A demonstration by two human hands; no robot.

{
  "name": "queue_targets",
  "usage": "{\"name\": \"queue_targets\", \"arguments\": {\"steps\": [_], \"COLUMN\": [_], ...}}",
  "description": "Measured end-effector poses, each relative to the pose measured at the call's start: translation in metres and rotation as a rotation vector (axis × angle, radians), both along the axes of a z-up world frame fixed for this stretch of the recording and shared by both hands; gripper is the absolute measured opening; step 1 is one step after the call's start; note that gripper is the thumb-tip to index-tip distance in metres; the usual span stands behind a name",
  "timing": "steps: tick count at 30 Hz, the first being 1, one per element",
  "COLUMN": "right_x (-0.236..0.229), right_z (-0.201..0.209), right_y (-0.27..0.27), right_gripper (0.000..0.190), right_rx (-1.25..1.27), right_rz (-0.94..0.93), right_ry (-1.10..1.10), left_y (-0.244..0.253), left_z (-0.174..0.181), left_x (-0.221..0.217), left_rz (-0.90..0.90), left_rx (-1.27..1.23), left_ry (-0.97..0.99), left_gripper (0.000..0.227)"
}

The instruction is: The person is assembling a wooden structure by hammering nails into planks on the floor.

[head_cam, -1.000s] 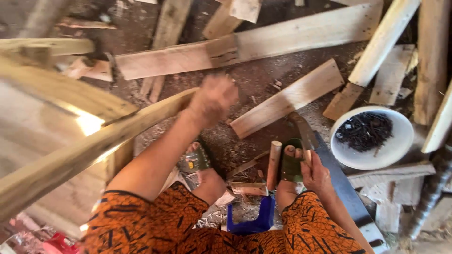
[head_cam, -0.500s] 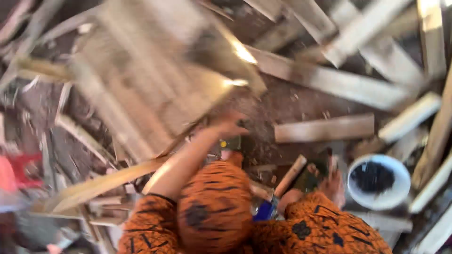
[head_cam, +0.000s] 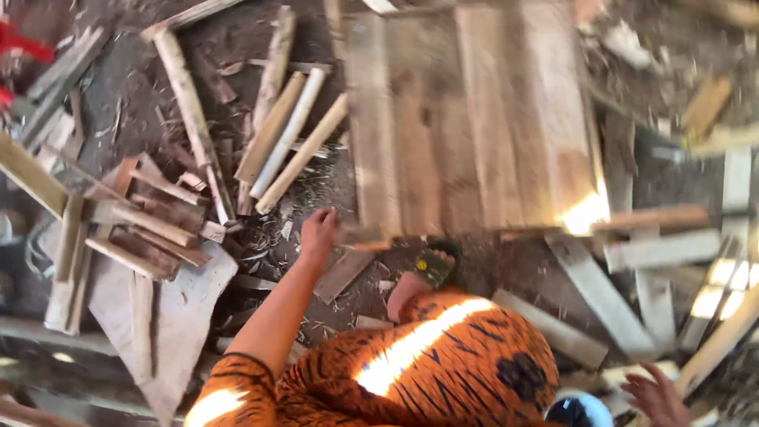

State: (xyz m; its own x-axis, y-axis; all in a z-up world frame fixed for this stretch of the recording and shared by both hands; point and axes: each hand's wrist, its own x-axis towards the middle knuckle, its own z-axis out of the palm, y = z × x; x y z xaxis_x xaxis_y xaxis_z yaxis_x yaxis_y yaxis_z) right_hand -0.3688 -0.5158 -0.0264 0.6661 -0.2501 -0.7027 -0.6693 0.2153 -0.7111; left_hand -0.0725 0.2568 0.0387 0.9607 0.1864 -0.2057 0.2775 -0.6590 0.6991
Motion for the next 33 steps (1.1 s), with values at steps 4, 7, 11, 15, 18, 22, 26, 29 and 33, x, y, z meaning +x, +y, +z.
{"name": "queue_targets", "arguments": {"steps": [4, 7, 11, 15, 18, 22, 26, 29, 33], "right_x": [0.128, 0.222, 0.289, 0.337, 0.350, 0.373, 0.396, 0.436, 0.465], "right_z": [0.087, 0.099, 0.139, 0.192, 0.228, 0.248, 0.234, 0.206, 0.216], "right_y": [-0.043, -0.054, 0.082, 0.237, 0.296, 0.327, 0.343, 0.337, 0.369], "right_gripper": [0.045, 0.046, 0.045, 0.025, 0.045, 0.031, 0.015, 0.011, 0.003], "right_rx": [0.363, 0.748, 0.023, -0.463, -0.025, 0.055, -0.178, -0.096, 0.031], "right_rz": [0.149, 0.198, -0.052, 0.147, -0.305, -0.226, -0.316, -0.067, -0.257], "right_ry": [-0.146, -0.491, -0.589, -0.761, -0.700, -0.964, -0.973, -1.160, -1.129], "left_y": [-0.037, -0.046, -0.053, -0.042, -0.026, -0.014, -0.006, 0.039, 0.104], "left_z": [0.081, 0.130, 0.097, 0.078, 0.093, 0.153, 0.132, 0.095, 0.045], "left_x": [0.077, 0.095, 0.097, 0.120, 0.139, 0.153, 0.175, 0.192, 0.241], "left_rz": [0.431, 0.485, 0.497, 0.465, 0.429, 0.255, 0.203, 0.201, 0.147], "left_rx": [-0.567, -0.886, -1.027, -0.912, -0.927, -0.690, -0.620, -0.550, -0.504], "left_ry": [0.329, 0.470, 0.275, 0.336, 0.275, 0.374, 0.279, 0.131, -0.021], "left_gripper": [0.061, 0.070, 0.060, 0.064, 0.068, 0.083, 0.086, 0.083, 0.081]}}
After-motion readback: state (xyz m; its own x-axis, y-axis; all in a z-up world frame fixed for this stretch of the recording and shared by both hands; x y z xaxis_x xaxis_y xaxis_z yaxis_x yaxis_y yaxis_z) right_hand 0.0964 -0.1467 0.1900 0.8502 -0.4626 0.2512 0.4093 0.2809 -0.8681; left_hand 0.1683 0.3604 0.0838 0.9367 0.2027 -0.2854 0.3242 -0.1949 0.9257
